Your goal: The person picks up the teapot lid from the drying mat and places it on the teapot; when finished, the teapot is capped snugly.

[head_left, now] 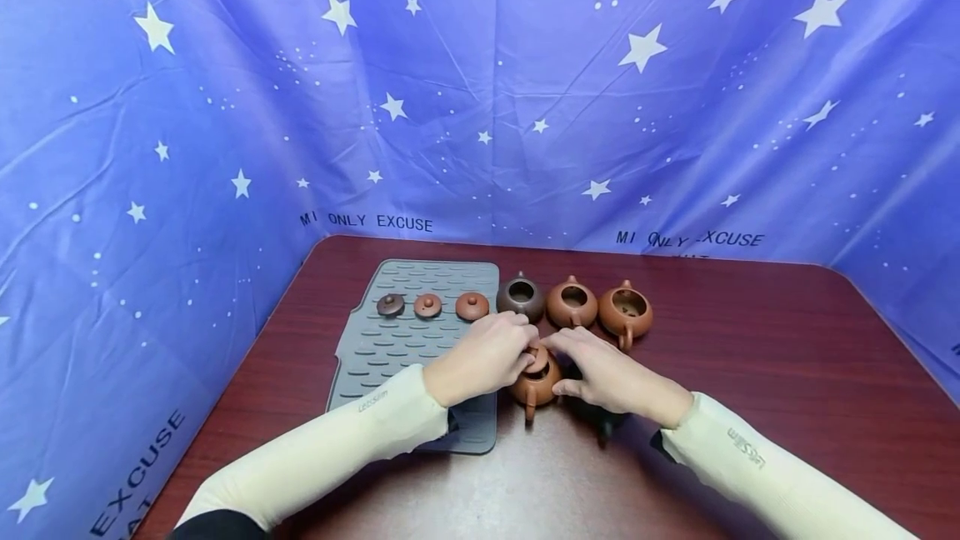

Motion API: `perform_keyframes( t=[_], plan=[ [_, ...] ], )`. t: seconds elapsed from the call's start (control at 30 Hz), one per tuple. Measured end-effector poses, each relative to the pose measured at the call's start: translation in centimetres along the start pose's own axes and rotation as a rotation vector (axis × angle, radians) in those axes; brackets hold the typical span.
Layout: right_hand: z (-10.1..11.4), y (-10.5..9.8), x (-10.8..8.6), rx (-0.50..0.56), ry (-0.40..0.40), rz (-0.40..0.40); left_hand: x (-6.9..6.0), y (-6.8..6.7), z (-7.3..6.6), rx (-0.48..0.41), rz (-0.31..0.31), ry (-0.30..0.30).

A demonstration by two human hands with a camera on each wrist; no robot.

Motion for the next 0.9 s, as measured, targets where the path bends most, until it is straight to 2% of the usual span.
perform_keyframes(
  t=[0.27,0.43,0.73,0.9],
  plan=[
    [0.1,-0.1,0.2,0.015,-0.011,-0.002,0.2,0.9,-0.4,-0.002,0.044,0.005],
    [0.0,-0.1,0.2,0.016,0.004,0.004,0.3,1.1,-0.5,-0.006,0.035,0.013],
    [0.0,-0.2,0.2,0.003,-0.001,-0.005,0.5,1.4,-0.8,0.041,0.024,-0.002],
    [0.0,-0.6,-0.1,-0.005,-0.001,-0.001,-0.2,0.7,-0.5,0.056,0.015,-0.001]
  ],
)
Point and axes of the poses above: each hand's wrist, its own x-axis towards the middle knuckle, its own y-axis out of the palm, z = x × y, the point moved 7 cm from there along x, towards the middle knuckle, and after that the axes turned 6 degrees about x, right-handed, at the moved point
